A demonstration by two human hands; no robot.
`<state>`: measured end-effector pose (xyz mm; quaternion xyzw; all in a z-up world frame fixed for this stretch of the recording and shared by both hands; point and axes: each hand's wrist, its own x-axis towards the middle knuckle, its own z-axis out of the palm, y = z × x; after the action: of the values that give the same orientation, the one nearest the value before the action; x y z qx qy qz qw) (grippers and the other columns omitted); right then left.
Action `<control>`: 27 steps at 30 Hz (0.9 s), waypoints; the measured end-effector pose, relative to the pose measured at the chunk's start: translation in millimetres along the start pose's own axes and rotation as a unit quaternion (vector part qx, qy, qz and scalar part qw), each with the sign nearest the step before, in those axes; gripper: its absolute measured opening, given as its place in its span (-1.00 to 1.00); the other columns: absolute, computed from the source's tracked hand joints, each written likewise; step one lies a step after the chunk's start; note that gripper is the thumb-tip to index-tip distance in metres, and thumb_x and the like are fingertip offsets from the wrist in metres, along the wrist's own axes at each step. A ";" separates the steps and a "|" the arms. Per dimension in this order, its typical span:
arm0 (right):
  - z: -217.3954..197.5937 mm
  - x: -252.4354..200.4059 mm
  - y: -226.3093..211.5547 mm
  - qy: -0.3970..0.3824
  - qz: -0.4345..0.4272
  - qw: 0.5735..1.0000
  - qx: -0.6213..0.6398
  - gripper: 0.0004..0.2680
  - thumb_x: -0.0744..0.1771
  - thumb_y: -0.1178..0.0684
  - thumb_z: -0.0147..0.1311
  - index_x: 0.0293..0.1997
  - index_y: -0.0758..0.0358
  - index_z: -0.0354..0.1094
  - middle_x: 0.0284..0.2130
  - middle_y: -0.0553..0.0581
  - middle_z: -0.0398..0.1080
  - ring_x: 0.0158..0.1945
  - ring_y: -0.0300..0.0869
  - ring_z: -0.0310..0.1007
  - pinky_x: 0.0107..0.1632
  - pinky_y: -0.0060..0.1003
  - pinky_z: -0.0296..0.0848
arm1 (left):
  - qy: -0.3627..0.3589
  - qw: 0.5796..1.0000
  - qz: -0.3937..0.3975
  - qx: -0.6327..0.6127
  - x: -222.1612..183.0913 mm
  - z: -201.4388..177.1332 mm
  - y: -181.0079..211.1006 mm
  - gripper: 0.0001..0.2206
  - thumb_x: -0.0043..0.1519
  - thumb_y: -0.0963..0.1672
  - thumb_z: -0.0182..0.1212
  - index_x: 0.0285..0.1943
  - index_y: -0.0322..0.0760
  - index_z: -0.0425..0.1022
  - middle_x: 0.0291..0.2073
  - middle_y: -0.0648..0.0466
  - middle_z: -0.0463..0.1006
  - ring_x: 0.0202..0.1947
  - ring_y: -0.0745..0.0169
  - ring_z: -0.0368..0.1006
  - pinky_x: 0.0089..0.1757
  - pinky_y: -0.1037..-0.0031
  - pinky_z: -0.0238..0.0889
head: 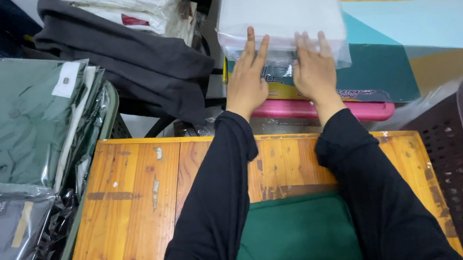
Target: Folding shirts and placing them into individual plastic bags for shipping.
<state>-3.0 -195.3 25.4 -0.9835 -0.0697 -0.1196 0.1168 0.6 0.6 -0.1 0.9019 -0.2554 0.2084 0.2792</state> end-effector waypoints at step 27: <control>14.0 -0.2 19.5 0.128 -0.120 0.981 -0.076 -0.71 0.35 0.07 0.06 0.18 0.34 0.46 0.31 0.24 0.36 0.49 0.21 0.00 0.36 0.25 0.11 | -0.047 0.999 -0.011 -0.007 -1.8 -8.8 9.5 -0.42 0.16 -0.34 0.09 0.45 -0.32 0.36 0.59 0.16 -0.56 0.62 -0.05 -0.03 -0.34 0.38 0.45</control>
<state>3.1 -210.6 7.9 -0.9504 -0.1625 -0.2629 0.0341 -8.4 -0.2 9.4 0.9115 -0.2595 0.1608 0.2757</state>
